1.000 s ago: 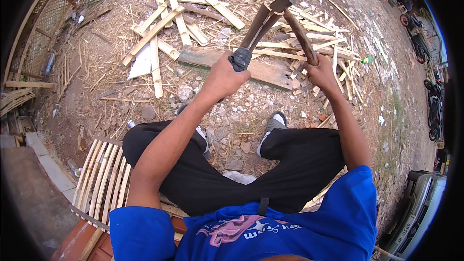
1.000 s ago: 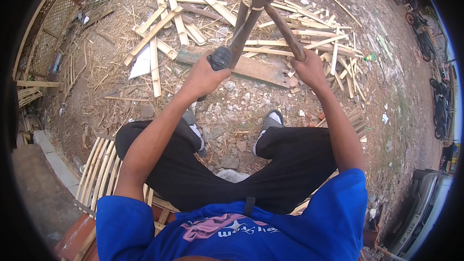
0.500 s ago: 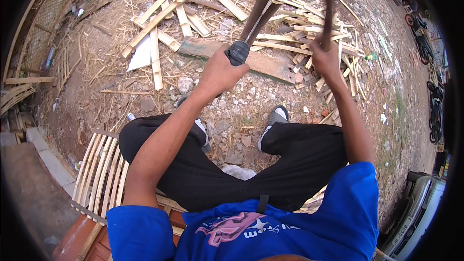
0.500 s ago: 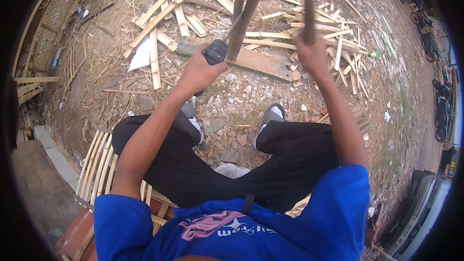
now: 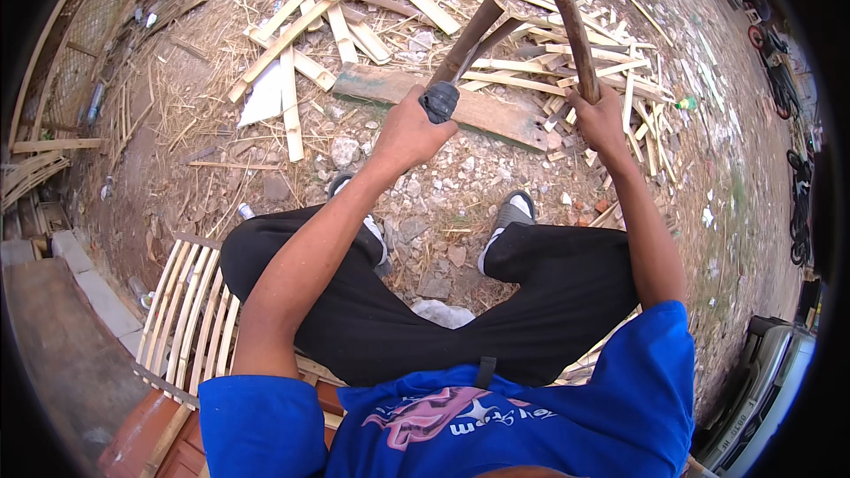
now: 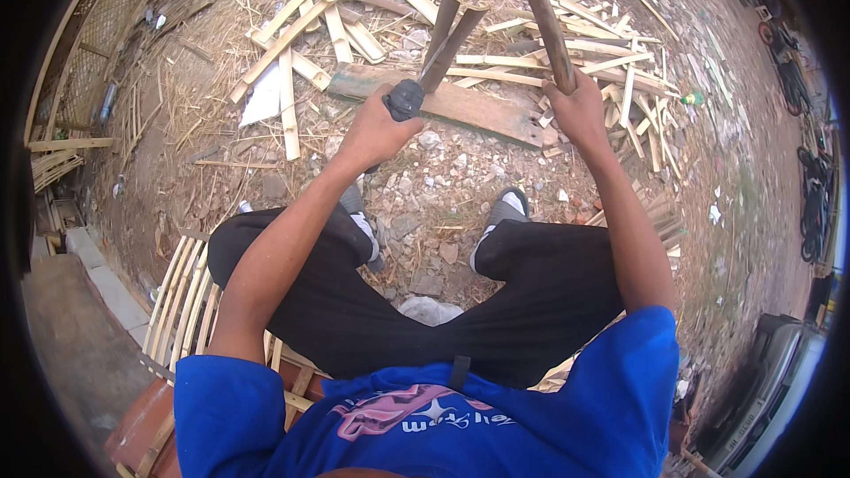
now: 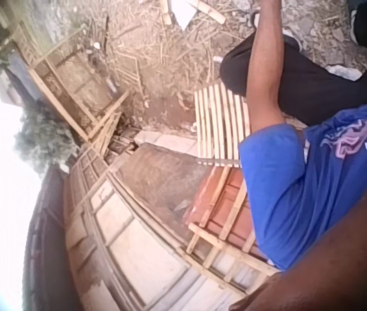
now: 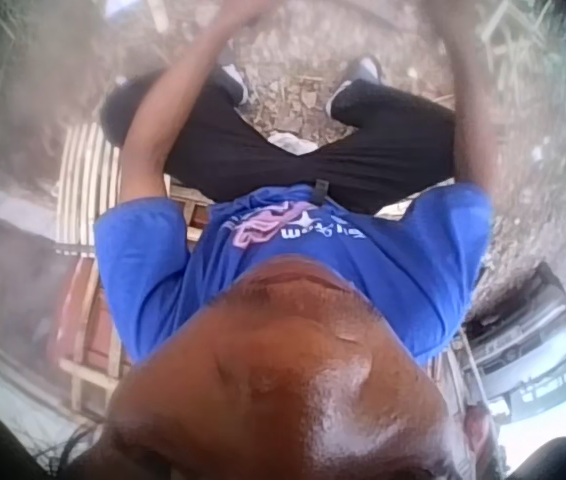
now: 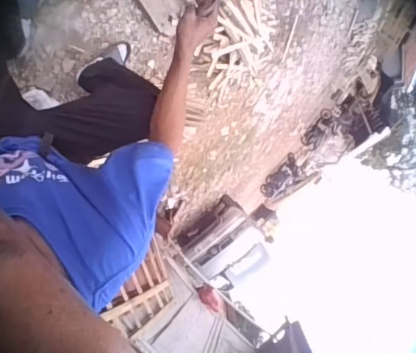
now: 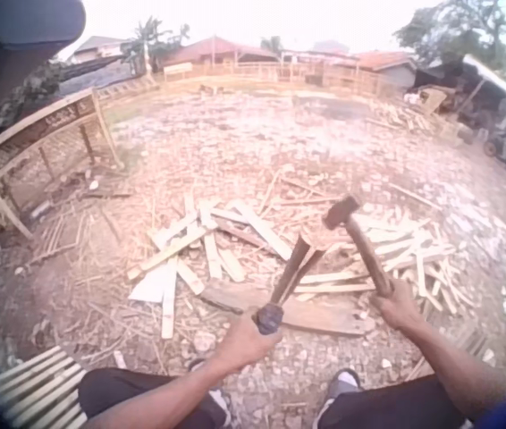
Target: The person splits thin wooden slats by placing a blade into the end of a wood piece and striking the back of the blade with a hammer.
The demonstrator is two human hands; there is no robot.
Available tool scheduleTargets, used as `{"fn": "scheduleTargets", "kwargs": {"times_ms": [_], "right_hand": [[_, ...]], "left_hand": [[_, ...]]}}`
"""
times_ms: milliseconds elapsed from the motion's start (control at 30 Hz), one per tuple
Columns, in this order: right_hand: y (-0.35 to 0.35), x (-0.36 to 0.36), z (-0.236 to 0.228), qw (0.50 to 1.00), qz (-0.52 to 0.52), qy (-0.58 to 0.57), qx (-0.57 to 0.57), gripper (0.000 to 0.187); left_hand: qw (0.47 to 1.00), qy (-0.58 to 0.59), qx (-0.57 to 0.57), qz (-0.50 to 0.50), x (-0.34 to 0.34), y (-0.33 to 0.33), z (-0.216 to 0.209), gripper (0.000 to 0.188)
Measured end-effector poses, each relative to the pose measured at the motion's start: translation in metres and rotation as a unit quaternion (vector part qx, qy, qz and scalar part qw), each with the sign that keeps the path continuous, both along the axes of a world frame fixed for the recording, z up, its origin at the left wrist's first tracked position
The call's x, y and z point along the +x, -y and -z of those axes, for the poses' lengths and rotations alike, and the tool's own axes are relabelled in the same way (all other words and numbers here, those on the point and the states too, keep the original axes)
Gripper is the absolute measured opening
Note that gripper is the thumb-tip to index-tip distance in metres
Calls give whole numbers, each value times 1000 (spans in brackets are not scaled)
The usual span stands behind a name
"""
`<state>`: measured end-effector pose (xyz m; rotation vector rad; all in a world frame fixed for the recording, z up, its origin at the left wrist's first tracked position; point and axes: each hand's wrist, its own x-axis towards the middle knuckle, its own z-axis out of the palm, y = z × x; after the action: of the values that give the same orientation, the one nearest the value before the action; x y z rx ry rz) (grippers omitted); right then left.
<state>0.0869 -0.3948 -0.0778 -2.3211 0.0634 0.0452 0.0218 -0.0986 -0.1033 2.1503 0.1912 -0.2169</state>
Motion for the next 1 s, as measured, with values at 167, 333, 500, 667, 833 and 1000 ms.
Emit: {"fn": "scheduleTargets", "kwargs": {"times_ms": [167, 333, 500, 667, 833, 1000], "right_hand": [[5, -4, 22, 997, -33, 43, -64, 25], [-9, 3, -25, 1000, -8, 24, -14, 36], [-27, 29, -116, 967, -15, 191, 171, 20], [-34, 31, -24, 983, 23, 149, 104, 11], [-1, 19, 53, 990, -78, 6, -117, 30], [-17, 10, 23, 997, -28, -37, -55, 37]], "left_hand": [[1000, 7, -25, -3, 6, -1, 5, 48], [999, 14, -35, -26, 12, -8, 0, 48], [999, 10, -23, -22, 9, -10, 4, 49], [999, 21, -21, -11, 11, -4, 1, 49], [999, -19, -42, -1, 13, -6, 10, 48], [1000, 15, -12, -2, 15, -6, 18, 47]]}}
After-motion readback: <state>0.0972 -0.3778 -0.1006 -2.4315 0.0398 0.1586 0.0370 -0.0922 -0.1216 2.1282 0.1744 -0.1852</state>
